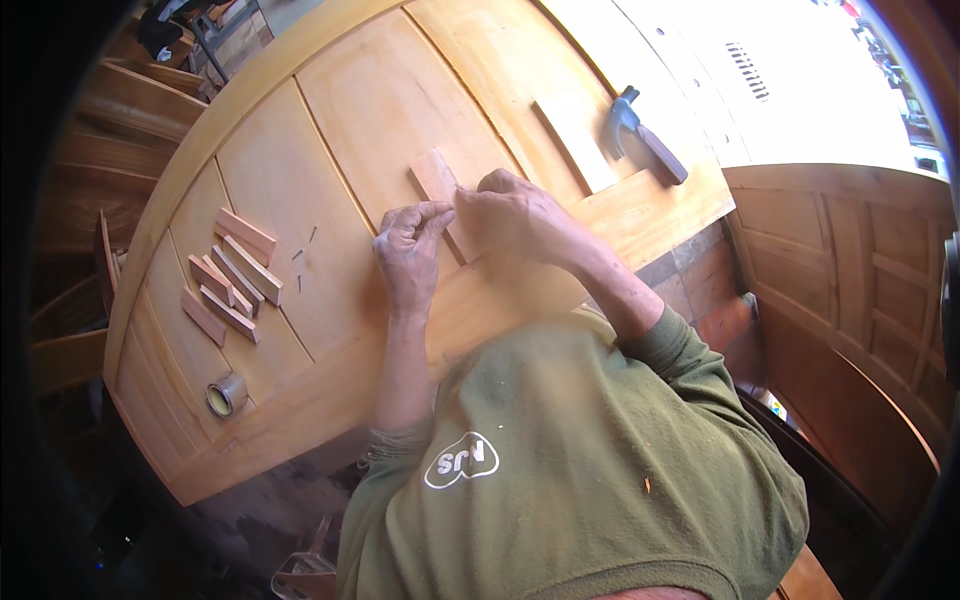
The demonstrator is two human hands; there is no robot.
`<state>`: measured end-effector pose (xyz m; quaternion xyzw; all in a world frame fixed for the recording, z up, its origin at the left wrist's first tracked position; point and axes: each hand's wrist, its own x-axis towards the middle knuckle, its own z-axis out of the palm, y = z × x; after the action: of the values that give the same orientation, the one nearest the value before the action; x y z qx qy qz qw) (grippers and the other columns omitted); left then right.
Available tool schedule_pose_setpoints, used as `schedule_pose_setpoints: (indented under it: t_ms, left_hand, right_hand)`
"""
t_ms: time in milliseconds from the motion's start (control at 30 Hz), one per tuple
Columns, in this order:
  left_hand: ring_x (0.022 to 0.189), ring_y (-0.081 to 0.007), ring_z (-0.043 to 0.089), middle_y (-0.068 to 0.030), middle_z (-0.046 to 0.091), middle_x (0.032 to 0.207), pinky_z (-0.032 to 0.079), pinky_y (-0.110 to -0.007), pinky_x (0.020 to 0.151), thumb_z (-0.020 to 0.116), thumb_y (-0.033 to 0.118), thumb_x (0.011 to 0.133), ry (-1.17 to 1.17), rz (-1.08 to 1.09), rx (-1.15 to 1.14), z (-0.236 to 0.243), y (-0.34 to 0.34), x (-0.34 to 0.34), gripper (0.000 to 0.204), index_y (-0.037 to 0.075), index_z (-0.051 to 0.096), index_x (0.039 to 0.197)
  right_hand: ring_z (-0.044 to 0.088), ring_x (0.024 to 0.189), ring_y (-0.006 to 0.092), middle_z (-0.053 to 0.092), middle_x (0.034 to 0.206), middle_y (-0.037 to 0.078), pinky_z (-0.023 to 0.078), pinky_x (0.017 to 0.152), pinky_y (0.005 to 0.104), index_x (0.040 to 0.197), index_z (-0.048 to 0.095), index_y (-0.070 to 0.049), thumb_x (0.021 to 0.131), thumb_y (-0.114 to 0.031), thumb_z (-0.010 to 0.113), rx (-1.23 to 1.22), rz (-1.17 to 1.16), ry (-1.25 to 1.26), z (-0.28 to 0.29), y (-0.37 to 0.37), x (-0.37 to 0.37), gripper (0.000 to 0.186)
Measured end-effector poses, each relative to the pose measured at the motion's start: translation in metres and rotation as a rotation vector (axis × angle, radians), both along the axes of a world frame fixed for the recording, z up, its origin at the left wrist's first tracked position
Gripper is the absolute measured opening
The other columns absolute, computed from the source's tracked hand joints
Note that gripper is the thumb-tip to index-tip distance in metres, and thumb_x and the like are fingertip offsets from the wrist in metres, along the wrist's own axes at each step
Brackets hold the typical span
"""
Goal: The person places small wooden blocks onto a large wooden door and hammers nails into them to secure the blocks.
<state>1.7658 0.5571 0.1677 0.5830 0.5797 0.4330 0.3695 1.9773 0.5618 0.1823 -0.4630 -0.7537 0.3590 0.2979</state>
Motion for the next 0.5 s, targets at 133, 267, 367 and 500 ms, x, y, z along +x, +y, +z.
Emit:
schedule_pose_setpoints:
  t_ms: [133, 267, 367, 500]
  left_hand:
    - [0.092, -0.0198, 0.071, -0.0101, 0.077, 0.095, 0.058, -0.034, 0.081, 0.084, 0.008, 0.089, 0.003, -0.001, -0.011, -0.0006, -0.0001, 0.0017, 0.012, 0.005, 0.083, 0.1]
    - [0.095, -0.019, 0.07, -0.0077, 0.077, 0.095, 0.057, -0.034, 0.082, 0.085, 0.008, 0.089, 0.017, -0.03, -0.001, 0.0015, -0.0006, 0.0039, 0.011, 0.007, 0.083, 0.1]
    - [0.095, -0.0195, 0.069, -0.0064, 0.077, 0.094, 0.057, -0.035, 0.083, 0.085, 0.009, 0.088, 0.043, -0.041, 0.029, -0.0017, -0.0018, 0.0004, 0.011, 0.008, 0.083, 0.099]
    - [0.095, -0.0216, 0.068, -0.006, 0.077, 0.094, 0.057, -0.036, 0.082, 0.085, 0.01, 0.088, 0.098, -0.06, 0.078, 0.0005, -0.0024, 0.0034, 0.011, 0.008, 0.082, 0.099]
  right_hand:
    - [0.067, 0.096, 0.0363, 0.064, 0.103, 0.017, 0.055, 0.082, 0.0445, 0.132, 0.066, -0.014, 0.085, -0.013, 0.082, -0.013, -0.018, 0.017, 0.0, -0.0004, -0.0003, 0.049]
    - [0.067, 0.096, 0.0368, 0.064, 0.103, 0.017, 0.055, 0.081, 0.0448, 0.125, 0.066, -0.012, 0.085, -0.014, 0.082, 0.01, -0.03, 0.032, 0.0023, -0.0013, 0.0005, 0.043]
    - [0.067, 0.097, 0.0372, 0.064, 0.103, 0.017, 0.055, 0.081, 0.0453, 0.124, 0.066, -0.012, 0.084, -0.014, 0.083, 0.023, -0.027, 0.023, -0.0004, -0.0015, -0.0018, 0.044]
    - [0.067, 0.098, 0.0384, 0.066, 0.105, 0.018, 0.055, 0.084, 0.0452, 0.127, 0.067, -0.012, 0.082, -0.014, 0.084, 0.025, -0.03, 0.014, -0.001, -0.0018, 0.0006, 0.048]
